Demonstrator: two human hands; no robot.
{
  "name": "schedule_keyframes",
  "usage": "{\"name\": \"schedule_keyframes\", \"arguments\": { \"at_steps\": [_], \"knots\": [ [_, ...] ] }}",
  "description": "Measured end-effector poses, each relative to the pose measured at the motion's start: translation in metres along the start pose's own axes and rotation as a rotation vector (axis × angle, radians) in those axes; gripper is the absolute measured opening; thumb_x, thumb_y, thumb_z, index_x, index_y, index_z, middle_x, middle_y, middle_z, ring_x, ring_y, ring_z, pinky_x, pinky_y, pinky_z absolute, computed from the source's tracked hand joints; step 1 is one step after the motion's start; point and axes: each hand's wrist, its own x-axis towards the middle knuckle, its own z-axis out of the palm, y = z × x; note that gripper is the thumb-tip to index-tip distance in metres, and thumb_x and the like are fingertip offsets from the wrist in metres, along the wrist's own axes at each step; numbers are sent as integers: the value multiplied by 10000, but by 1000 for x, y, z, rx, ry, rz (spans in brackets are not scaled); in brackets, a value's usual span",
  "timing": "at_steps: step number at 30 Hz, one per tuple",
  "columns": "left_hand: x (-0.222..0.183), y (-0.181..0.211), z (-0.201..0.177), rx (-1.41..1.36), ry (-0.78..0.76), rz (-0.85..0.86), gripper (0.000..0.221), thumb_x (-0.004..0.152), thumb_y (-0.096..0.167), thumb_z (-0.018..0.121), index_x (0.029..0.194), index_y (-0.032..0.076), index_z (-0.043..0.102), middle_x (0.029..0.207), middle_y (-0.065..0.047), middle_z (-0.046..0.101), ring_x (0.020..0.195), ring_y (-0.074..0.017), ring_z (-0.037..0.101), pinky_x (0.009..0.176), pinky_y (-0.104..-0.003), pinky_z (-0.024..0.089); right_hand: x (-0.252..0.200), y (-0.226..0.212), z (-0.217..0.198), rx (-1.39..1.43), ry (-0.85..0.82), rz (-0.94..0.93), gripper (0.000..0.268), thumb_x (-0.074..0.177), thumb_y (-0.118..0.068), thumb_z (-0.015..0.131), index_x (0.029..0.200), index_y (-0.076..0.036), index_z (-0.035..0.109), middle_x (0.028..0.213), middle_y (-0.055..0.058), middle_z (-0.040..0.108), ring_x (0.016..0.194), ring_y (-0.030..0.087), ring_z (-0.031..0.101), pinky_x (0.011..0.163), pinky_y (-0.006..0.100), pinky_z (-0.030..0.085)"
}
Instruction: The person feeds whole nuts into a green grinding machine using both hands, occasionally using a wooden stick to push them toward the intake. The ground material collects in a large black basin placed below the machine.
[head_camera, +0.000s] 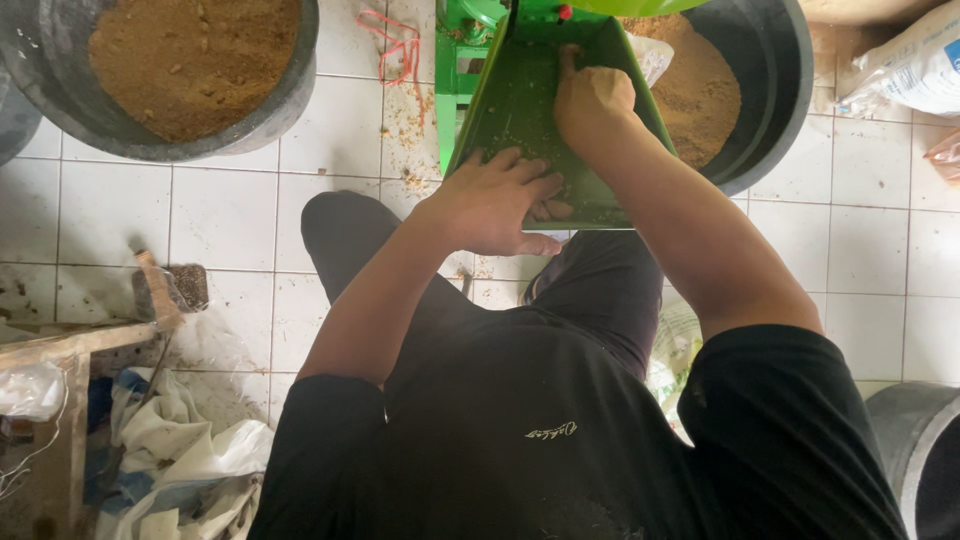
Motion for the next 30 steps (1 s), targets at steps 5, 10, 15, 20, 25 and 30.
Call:
{"name": "schedule_keyframes", "arguments": {
  "at_steps": [5,10,15,20,25,30],
  "knots": [
    [-2,-1,1,-4,13,2,896,793,695,692,1489,176,472,1559,-75,424,1448,-325,347,1154,-647,268,19,1,4,-3,28,-16,622,974,-180,469,1575,-57,366,1003,177,750,928,341,738,713,450,581],
    [0,0,1,10,-9,-17,890,797,702,677,1484,176,472,1557,-63,423,1449,-326,341,1153,-646,267,24,6,4,95,68,-11,394,1075,-208,423,1418,-78,569,1107,196,738,1041,378,719,817,479,580],
    [0,0,0,-5,1,-6,892,807,712,670,1484,166,474,1548,-69,426,1441,-336,343,1151,-637,269,2,12,3,194,38,55,658,955,-176,441,1590,-42,335,1075,243,710,999,400,696,814,478,556],
    [0,-1,1,4,0,-1,890,801,709,672,1479,164,485,1534,-61,447,1437,-325,357,1164,-630,268,14,9,-4,138,17,42,502,1036,-193,410,1520,-78,475,1137,213,719,1055,387,700,842,476,571],
    [-2,0,0,-12,24,-6,877,792,703,688,1463,172,493,1531,-66,435,1432,-333,339,1139,-644,261,17,6,-5,92,24,14,494,1041,-186,416,1525,-113,486,1128,190,725,1038,379,708,815,481,582],
    [-2,0,-2,-26,16,-11,874,786,687,696,1465,172,498,1526,-52,452,1434,-311,355,1149,-646,261,-5,8,-2,72,89,-46,555,1036,-178,411,1584,-88,411,1040,208,735,946,372,724,765,476,576]
  ]
}}
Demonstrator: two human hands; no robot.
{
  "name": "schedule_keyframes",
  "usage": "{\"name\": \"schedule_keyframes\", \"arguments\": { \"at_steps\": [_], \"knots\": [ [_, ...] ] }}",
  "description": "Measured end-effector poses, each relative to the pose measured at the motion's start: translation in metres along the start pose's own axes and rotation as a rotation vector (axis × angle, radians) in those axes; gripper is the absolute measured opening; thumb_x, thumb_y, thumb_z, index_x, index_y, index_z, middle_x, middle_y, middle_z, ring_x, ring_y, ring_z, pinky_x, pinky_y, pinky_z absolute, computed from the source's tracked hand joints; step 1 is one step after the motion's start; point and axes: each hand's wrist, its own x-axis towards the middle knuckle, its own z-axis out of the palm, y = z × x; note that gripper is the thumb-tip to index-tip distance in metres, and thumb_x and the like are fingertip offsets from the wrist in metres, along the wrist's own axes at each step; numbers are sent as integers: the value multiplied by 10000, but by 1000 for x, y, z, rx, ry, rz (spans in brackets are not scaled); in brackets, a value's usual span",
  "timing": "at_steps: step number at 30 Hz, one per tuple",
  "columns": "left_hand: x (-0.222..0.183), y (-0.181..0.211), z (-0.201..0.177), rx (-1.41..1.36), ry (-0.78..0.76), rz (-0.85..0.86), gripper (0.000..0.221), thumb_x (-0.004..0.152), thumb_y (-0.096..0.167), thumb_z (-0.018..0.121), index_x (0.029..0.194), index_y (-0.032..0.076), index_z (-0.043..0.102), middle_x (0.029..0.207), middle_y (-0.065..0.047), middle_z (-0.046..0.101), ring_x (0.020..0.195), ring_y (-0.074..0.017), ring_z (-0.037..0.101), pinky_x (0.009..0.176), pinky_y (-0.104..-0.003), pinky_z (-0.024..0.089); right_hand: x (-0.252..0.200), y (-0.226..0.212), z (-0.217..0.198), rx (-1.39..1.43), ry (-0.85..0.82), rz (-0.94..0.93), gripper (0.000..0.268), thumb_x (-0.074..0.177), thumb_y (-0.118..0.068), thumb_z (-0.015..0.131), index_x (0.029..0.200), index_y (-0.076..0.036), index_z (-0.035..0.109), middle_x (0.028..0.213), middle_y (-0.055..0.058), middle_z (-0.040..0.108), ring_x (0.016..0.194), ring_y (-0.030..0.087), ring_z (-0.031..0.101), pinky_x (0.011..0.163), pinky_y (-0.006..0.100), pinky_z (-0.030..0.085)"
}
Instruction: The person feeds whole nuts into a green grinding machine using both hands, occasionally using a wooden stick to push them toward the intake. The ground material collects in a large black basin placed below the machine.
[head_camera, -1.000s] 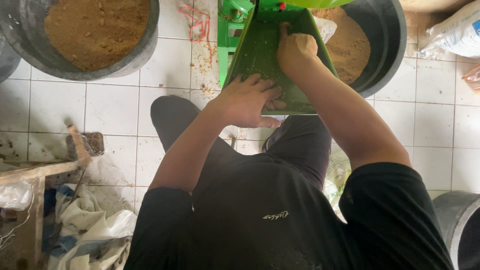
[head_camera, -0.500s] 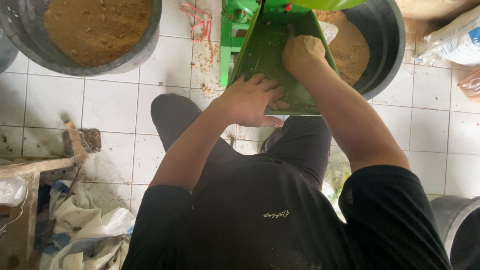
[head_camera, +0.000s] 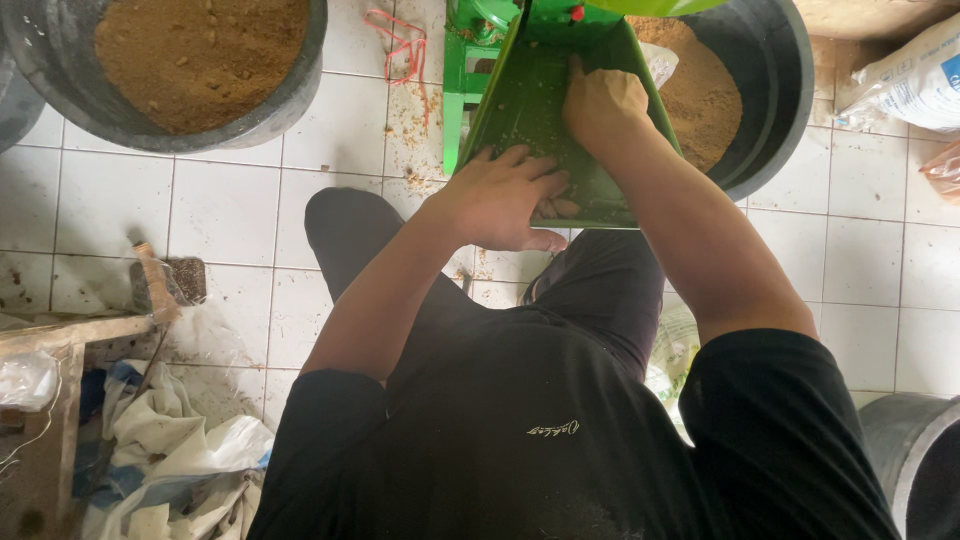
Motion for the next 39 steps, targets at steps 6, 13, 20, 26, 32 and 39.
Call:
{"name": "schedule_keyframes", "arguments": {
  "at_steps": [6,13,20,26,32,39],
  "knots": [
    [0,1,-1,19,-14,-5,885,789,696,699,1468,167,496,1518,-42,465,1438,-305,363,1162,-641,264,-11,-5,-16,-57,-14,-48,617,999,-150,451,1609,-88,380,948,174,756,838,348,746,670,466,594],
    [1,1,1,7,-3,-2,895,762,682,722,1472,190,488,1541,-47,430,1429,-324,349,1144,-641,264,9,-21,-15,-111,24,-183,680,972,-161,506,1628,-276,365,920,155,763,817,328,746,669,447,590],
    [1,1,2,20,-12,-13,870,777,678,714,1472,201,501,1542,-45,445,1439,-321,362,1137,-638,298,35,-7,7,-163,-5,-28,463,1015,-187,467,1470,-156,542,989,127,763,902,314,748,681,424,588],
    [1,0,3,35,0,-7,874,787,688,712,1470,187,499,1547,-57,442,1432,-323,366,1135,-640,299,27,-3,5,-27,-55,17,463,1016,-206,450,1460,-108,540,1039,182,753,977,363,729,753,464,579],
    [2,2,2,31,-20,-15,878,779,677,710,1481,200,489,1541,-60,437,1432,-323,355,1131,-633,297,12,13,15,93,-29,32,532,994,-190,425,1510,-68,462,1102,254,713,999,421,700,807,515,565],
    [0,2,2,38,-8,-18,871,794,682,694,1486,193,492,1545,-43,448,1435,-302,370,1129,-621,309,49,10,20,31,-119,34,390,997,-214,483,1292,-48,678,1215,215,703,1112,379,692,891,474,577]
  ]
}}
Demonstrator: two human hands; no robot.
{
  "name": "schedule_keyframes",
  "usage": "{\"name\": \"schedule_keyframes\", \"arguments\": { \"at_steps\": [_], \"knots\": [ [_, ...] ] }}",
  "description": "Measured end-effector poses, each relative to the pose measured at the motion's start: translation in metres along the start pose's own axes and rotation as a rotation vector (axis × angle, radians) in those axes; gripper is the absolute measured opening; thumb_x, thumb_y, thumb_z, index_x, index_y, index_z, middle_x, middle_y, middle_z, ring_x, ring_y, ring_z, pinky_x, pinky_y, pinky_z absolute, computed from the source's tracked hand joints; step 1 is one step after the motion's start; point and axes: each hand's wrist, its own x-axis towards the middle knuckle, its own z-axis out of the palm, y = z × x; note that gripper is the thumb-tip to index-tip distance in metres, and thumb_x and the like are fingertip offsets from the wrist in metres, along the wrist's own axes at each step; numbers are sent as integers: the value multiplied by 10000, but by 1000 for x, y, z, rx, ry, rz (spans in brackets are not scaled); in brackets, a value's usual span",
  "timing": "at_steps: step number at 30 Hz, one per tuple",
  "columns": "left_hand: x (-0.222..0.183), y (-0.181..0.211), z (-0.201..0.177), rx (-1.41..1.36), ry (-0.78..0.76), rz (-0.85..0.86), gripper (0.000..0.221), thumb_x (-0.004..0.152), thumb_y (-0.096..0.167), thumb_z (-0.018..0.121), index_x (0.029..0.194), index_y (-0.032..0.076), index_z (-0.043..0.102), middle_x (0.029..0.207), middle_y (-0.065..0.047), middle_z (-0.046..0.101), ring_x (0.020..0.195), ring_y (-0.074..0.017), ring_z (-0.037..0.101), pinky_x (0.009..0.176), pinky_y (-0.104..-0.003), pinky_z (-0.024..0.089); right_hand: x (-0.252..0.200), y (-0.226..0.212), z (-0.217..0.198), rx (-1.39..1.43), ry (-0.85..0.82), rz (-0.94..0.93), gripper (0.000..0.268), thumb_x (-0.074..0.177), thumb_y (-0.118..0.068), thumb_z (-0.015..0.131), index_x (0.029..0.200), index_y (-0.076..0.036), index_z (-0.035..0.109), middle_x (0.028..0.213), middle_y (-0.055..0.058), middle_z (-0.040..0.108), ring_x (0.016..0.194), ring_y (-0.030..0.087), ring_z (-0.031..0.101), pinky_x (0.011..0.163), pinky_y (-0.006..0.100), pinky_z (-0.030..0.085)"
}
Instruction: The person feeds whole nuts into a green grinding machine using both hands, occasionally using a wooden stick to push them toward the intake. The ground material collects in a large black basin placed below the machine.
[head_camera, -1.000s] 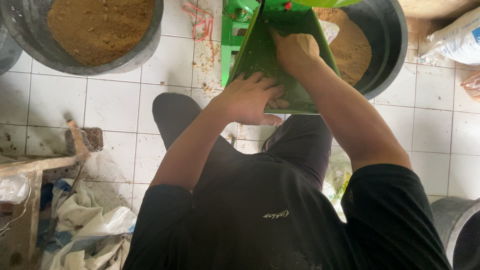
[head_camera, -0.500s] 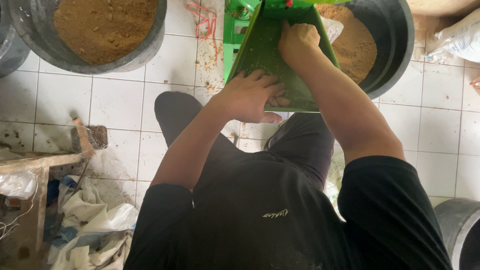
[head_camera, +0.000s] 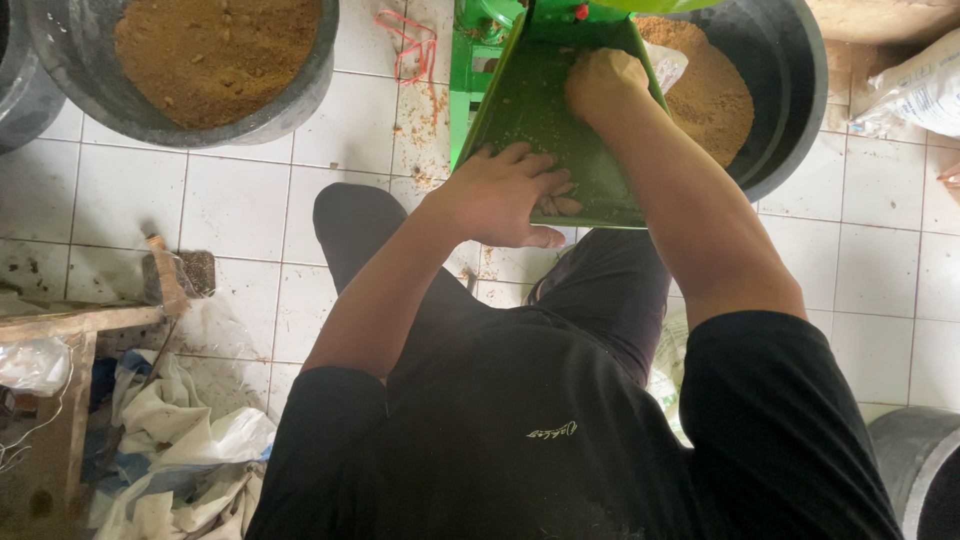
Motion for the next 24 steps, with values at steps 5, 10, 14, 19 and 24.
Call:
{"name": "schedule_keyframes", "arguments": {
  "at_steps": [5,10,14,19,24],
  "knots": [
    [0,2,-2,-7,-4,-3,855,790,693,689,1474,214,505,1553,-45,437,1442,-312,359,1157,-612,283,-14,-6,-14,18,96,-68,413,1057,-219,393,1388,-81,598,1101,213,731,1022,401,703,806,503,575],
    [1,1,-2,-13,-25,-15,858,799,686,683,1492,221,482,1571,-51,414,1452,-316,347,1167,-622,259,-54,-16,-26,15,91,-76,431,1090,-230,389,1486,-116,519,1061,193,746,971,387,724,785,494,579],
    [2,1,-1,-7,-18,-8,868,798,693,683,1497,223,473,1569,-57,406,1451,-333,334,1171,-597,263,-53,-26,-35,-101,59,-213,688,971,-167,475,1640,-235,332,975,200,752,878,366,742,717,476,585],
    [1,2,-3,8,-19,-5,878,797,710,676,1493,215,474,1567,-54,407,1449,-330,335,1164,-594,276,-27,-21,-28,-74,98,-80,446,996,-187,482,1427,-122,577,1029,181,756,948,353,737,743,463,590],
    [0,1,-3,5,-23,-4,842,808,687,668,1491,228,493,1577,-41,419,1466,-308,349,1170,-609,276,-20,-7,-13,-22,67,13,328,952,-203,523,1124,-54,758,1120,190,719,1040,350,707,790,445,590]
  ]
}}
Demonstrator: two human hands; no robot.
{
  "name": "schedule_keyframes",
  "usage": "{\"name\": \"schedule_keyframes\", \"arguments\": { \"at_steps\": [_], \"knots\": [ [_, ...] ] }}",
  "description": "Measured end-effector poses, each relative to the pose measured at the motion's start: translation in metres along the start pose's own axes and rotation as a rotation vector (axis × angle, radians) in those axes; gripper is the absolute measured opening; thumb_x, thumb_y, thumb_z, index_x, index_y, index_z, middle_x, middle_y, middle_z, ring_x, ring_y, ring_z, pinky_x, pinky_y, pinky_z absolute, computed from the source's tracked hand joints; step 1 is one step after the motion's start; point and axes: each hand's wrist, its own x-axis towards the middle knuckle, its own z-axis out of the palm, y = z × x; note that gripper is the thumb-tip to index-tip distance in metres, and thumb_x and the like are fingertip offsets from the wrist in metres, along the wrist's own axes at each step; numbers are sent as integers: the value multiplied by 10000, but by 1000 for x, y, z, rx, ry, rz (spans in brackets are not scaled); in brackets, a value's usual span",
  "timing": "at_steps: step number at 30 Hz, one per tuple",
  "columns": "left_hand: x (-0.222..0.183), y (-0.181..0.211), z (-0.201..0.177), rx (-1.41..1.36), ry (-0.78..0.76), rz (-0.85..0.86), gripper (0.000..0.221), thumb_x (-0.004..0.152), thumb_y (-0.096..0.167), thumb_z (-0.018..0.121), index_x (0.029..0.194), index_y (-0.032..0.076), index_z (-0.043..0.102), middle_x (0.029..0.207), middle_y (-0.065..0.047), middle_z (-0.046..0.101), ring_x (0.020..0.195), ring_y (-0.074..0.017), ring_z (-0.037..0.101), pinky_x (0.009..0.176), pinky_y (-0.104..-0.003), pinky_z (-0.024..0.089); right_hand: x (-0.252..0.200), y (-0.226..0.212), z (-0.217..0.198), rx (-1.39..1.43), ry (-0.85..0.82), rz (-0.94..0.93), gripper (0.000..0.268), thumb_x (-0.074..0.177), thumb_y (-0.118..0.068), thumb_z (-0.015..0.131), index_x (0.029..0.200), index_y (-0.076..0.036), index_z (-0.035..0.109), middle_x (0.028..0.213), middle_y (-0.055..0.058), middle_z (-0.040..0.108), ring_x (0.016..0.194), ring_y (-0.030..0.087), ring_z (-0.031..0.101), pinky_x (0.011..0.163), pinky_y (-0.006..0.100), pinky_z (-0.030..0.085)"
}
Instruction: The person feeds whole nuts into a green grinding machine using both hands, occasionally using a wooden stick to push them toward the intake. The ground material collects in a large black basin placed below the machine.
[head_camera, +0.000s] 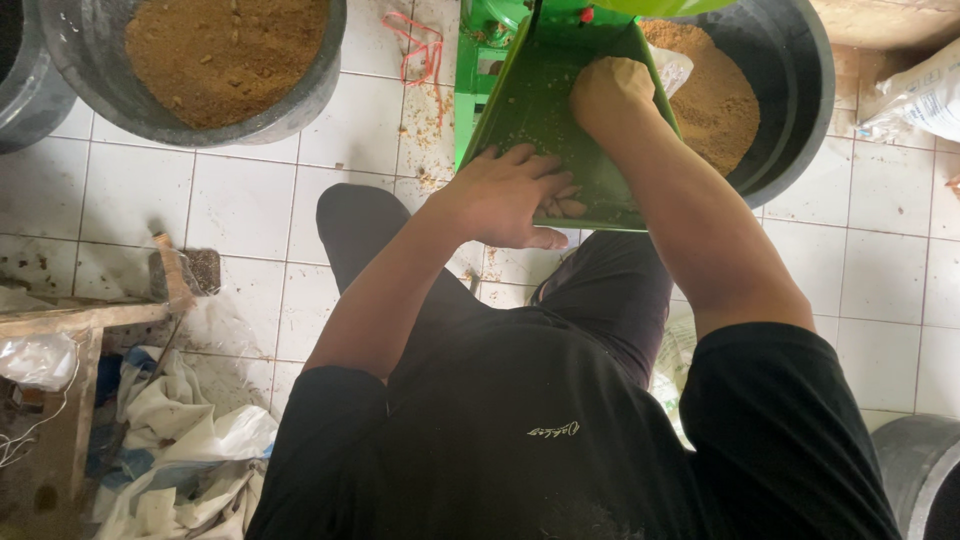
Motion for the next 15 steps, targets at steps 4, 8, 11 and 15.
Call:
{"name": "schedule_keyframes", "arguments": {
  "at_steps": [4,8,11,15],
  "knots": [
    [3,-1,1,0,8,-3,859,808,701,671,1494,222,477,1578,-88,382,1447,-355,320,1160,-613,247,-21,10,-5,40,18,-41,336,1041,-199,466,1143,-26,734,1080,221,741,1020,384,718,820,488,580],
    [3,-2,3,5,6,-9,876,800,710,667,1494,211,475,1578,-88,393,1444,-342,335,1160,-613,254,-42,18,-21,57,-19,-105,312,970,-157,518,1167,-20,717,1052,237,747,1022,392,721,842,492,583],
    [2,-2,4,5,5,-5,870,804,708,665,1494,210,483,1576,-83,410,1446,-328,351,1165,-614,264,-48,15,-28,85,-8,-117,305,964,-147,531,1175,-24,714,1053,246,741,1021,405,717,848,505,580],
    [2,-2,5,-2,19,-1,870,794,707,675,1485,210,495,1552,-81,438,1437,-319,366,1157,-620,277,-44,14,-25,77,-11,-139,322,918,-147,581,1183,-18,712,1047,243,738,1030,400,708,872,498,566]
  ]
}}
